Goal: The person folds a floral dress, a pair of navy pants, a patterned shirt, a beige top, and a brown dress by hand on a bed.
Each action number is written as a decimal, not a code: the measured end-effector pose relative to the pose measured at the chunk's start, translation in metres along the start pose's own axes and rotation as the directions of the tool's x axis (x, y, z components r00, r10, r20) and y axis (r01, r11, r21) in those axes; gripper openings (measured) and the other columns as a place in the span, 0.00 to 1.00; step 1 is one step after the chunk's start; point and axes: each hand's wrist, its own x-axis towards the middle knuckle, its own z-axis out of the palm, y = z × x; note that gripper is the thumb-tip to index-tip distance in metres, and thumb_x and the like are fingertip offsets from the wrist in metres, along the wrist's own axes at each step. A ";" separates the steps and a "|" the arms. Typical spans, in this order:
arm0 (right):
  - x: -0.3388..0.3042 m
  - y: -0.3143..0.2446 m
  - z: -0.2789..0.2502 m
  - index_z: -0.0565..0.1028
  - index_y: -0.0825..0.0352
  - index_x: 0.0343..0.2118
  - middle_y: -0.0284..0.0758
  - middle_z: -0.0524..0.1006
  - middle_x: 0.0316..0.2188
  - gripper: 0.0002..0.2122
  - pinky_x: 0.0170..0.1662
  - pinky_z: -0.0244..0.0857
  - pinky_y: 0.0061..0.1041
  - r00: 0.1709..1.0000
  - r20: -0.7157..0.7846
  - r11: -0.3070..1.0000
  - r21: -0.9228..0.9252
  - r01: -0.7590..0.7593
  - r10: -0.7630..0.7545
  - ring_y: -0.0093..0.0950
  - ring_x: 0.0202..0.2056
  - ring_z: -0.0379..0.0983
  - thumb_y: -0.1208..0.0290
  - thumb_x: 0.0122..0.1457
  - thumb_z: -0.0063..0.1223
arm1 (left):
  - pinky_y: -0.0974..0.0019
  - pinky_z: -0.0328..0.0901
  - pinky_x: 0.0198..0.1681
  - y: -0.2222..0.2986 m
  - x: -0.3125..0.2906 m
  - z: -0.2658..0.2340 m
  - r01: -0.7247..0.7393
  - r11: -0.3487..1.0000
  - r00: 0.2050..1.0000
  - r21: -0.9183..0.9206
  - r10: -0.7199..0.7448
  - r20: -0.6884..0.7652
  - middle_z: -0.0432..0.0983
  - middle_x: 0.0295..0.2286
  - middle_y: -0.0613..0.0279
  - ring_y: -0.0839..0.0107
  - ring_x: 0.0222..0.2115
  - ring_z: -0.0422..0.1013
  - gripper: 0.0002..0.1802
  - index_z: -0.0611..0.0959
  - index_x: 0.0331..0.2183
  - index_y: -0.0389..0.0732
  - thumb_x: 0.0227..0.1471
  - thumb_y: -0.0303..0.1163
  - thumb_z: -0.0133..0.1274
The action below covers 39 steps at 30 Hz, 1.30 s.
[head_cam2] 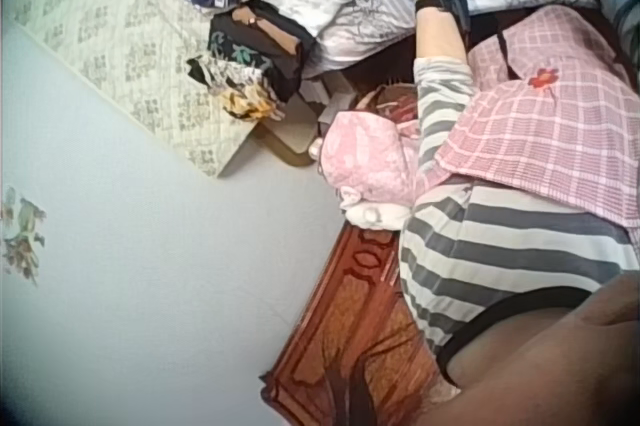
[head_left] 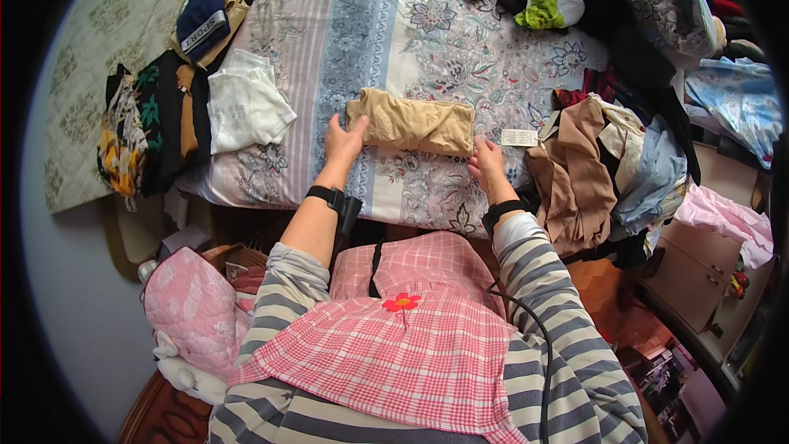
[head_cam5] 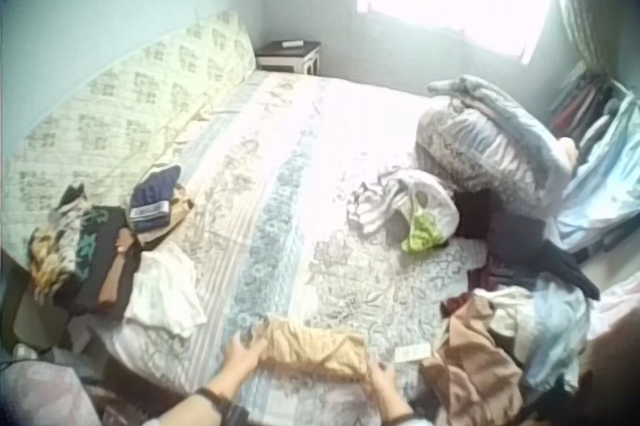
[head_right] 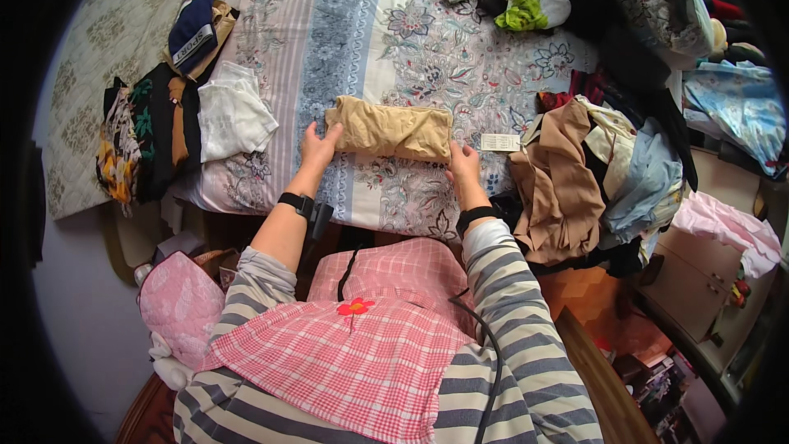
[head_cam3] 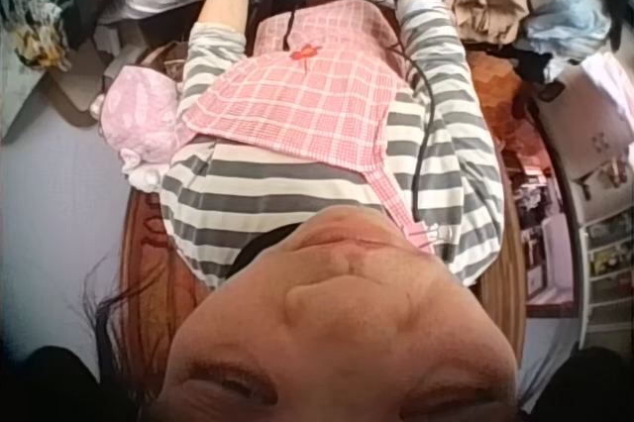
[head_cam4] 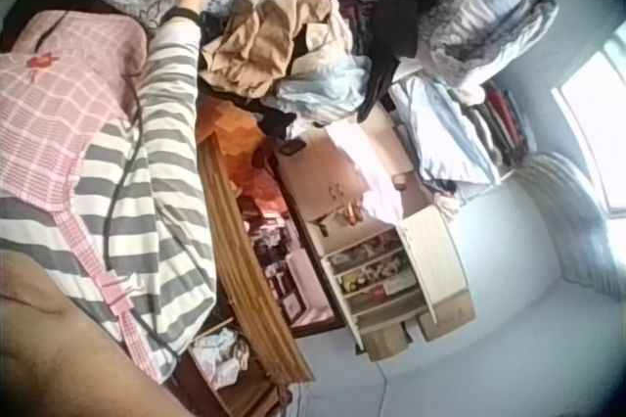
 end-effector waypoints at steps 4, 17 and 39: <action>-0.035 -0.025 0.024 0.55 0.70 0.58 0.40 0.70 0.44 0.35 0.31 0.70 0.30 0.991 0.103 0.990 0.101 -0.100 0.089 0.29 0.35 0.70 0.60 0.52 0.59 | 0.57 0.59 0.53 -0.017 0.008 0.005 0.115 0.967 0.993 -0.228 -0.106 0.052 0.65 0.51 0.41 0.52 0.52 0.64 0.50 0.60 0.58 0.39 0.41 0.57 0.58; -0.077 -0.045 0.022 0.72 0.65 0.35 0.32 0.75 0.31 0.08 0.37 0.70 0.34 0.847 0.505 0.906 0.263 -0.332 0.164 0.28 0.34 0.73 0.72 0.51 0.53 | 0.51 0.66 0.47 -0.031 -0.017 0.001 0.649 0.534 0.740 -0.543 -0.277 0.613 0.66 0.46 0.50 0.60 0.41 0.68 0.51 0.57 0.59 0.41 0.41 0.53 0.63; -0.251 -0.078 0.090 0.64 0.68 0.54 0.37 0.75 0.31 0.19 0.34 0.71 0.27 0.716 0.698 0.964 0.204 -0.171 -0.021 0.28 0.29 0.74 0.72 0.60 0.46 | 0.58 0.70 0.48 0.101 0.028 -0.281 0.268 0.124 0.802 -0.955 0.521 0.293 0.74 0.42 0.54 0.60 0.41 0.73 0.26 0.69 0.50 0.38 0.49 0.31 0.56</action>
